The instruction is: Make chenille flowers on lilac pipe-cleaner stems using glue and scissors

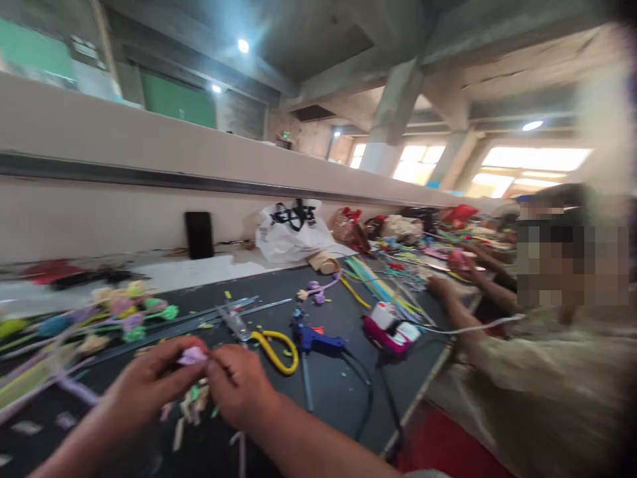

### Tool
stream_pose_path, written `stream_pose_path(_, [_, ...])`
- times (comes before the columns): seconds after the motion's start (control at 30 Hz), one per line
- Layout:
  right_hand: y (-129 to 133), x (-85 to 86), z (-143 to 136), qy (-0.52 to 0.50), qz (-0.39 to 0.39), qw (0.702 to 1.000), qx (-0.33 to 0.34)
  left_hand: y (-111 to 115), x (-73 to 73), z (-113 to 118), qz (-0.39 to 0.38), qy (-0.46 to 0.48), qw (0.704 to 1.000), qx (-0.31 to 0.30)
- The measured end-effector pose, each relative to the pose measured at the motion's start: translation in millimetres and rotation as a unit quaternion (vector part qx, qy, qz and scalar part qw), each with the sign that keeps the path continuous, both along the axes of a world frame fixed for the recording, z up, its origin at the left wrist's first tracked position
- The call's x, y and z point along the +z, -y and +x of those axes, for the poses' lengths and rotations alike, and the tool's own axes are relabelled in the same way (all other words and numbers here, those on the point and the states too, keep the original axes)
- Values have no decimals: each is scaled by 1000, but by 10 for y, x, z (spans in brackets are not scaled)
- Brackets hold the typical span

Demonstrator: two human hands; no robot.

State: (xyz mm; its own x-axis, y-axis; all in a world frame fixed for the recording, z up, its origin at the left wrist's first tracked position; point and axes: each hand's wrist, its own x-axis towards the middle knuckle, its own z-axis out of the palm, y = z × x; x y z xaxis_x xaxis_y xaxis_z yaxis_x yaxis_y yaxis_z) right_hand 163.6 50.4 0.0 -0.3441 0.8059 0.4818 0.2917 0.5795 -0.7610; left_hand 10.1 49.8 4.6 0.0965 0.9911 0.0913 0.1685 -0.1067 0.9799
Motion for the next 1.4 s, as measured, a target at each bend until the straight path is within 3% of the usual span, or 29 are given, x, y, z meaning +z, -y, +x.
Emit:
stream_pose_path(0.07, [-33,-5,-13,-87,-102,991,25,16,120,50,-15,59,998,-22])
stream_pose_path(0.1, [-50,-2,-17,-149,-188,969,58,19,159,74,-28,91,995,-37])
stream_pose_path(0.2, [-71,62,8,-327,-372,850,179,42,206,139,-33,185,977,-101])
stream_pose_path(0.3, [-58,172,93,-415,-424,770,237,82,184,187,-15,238,964,-114])
stream_pose_path(0.4, [-62,226,193,-452,-443,728,265,100,118,218,-18,227,968,-110])
stream_pose_path(0.57, [-92,157,305,-456,-460,678,346,170,68,289,4,208,973,-105])
stream_pose_path(0.67, [-70,121,304,-438,-471,688,336,266,125,337,17,178,979,-96])
stream_pose_path(0.8, [-34,133,218,-400,-450,752,270,324,205,343,46,127,988,-78])
stream_pose_path(0.87, [-39,145,168,-387,-447,767,249,292,212,315,59,108,991,-60])
stream_pose_path(0.93, [-56,153,137,-390,-448,767,242,236,206,277,64,85,994,-35])
stream_pose_path(1.03, [-78,155,143,-404,-463,744,264,181,215,238,80,43,996,-7])
stream_pose_path(1.17, [-72,152,194,-415,-479,715,297,232,298,250,104,5,994,-17])
stream_pose_path(1.4, [-38,149,126,-397,-466,740,279,280,354,279,102,-21,994,-24])
